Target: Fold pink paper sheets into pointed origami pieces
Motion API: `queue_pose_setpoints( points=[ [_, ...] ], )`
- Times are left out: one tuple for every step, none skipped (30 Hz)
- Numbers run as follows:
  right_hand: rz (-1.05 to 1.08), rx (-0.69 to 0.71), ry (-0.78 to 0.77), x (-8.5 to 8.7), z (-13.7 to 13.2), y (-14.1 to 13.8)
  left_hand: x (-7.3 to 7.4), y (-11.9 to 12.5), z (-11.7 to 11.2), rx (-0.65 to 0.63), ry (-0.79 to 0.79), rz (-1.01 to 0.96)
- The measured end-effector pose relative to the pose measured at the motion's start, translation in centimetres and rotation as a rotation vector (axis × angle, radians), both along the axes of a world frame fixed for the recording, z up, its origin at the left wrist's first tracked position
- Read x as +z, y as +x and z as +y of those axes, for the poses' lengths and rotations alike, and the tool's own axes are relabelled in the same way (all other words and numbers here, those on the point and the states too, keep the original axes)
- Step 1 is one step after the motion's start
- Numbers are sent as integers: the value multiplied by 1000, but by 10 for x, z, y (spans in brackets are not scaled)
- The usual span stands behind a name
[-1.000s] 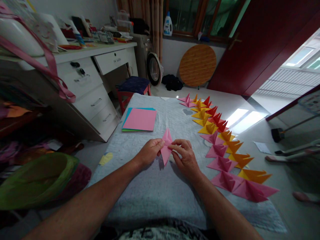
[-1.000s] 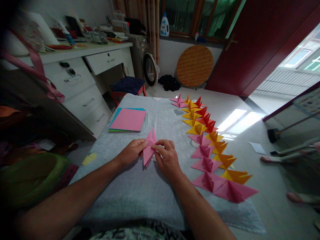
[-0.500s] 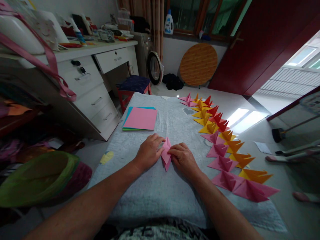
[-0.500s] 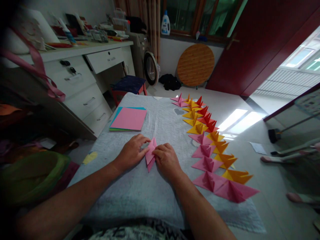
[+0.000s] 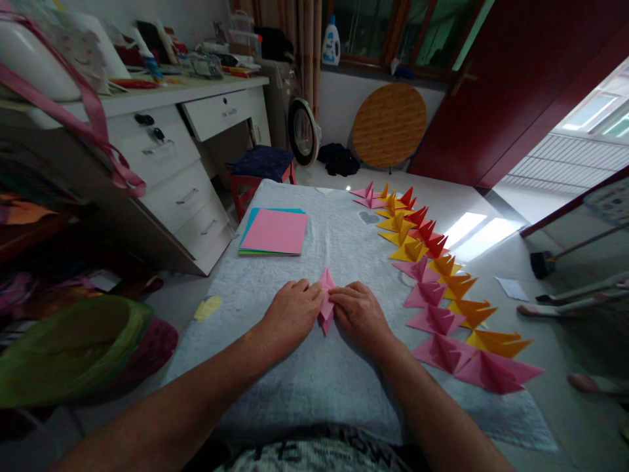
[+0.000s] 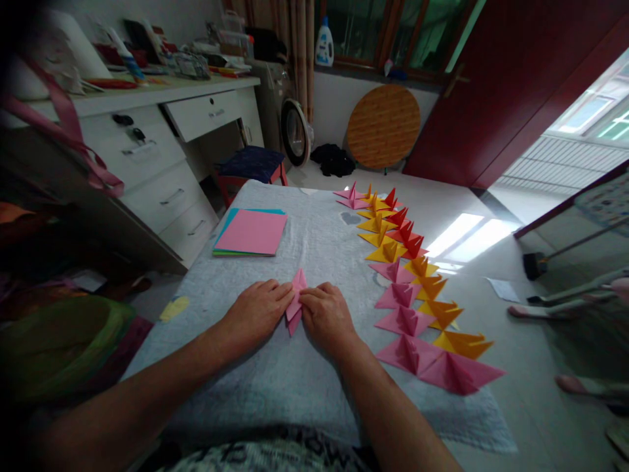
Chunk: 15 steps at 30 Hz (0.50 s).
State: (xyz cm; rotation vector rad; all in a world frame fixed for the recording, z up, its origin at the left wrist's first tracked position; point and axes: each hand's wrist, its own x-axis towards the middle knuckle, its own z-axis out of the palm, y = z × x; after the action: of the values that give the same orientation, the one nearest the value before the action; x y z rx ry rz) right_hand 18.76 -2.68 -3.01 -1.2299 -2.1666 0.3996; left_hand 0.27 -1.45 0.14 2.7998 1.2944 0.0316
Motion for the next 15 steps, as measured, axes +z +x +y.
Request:
queue_pose_setpoints(
  points=[
    [25,-6,-15,0,1,0,1,0,0,1,-9,-3],
    [53,-11,-34,0,2,0,1,-1,0,1,-22,-14],
    [81,-16,-56,0,3,1,2,-2,1,1,-36,-34],
    [104,-23,-80,0,5,1,2,-4,3,2,-51,-67],
    [122,-35,-102,0,7,1,2,-6,5,4,-66,-116],
    [132,-52,-123,0,9,0,2,-8,8,9,-85,-177],
    [136,-75,-143,0,11,0,1,-10,12,16,-110,-247],
    [135,-100,-161,0,13,-1,0,-12,16,27,-145,-321],
    [132,-124,-177,0,14,-1,-2,-14,21,42,-188,-391],
    [128,-147,-193,0,16,-2,-4,-15,25,64,-232,-450],
    [126,-168,-207,-1,16,-2,-6,-16,29,92,-266,-498],
    [125,-189,-219,-1,17,-3,-8,-17,32,120,-288,-530],
    [128,-210,-227,-2,17,-4,-10,-17,35,139,-300,-548],
    [132,-231,-234,-2,17,-5,-12,-17,36,153,-301,-553],
    [138,-252,-237,-2,17,-5,-13,-17,37,161,-296,-549]
  ],
)
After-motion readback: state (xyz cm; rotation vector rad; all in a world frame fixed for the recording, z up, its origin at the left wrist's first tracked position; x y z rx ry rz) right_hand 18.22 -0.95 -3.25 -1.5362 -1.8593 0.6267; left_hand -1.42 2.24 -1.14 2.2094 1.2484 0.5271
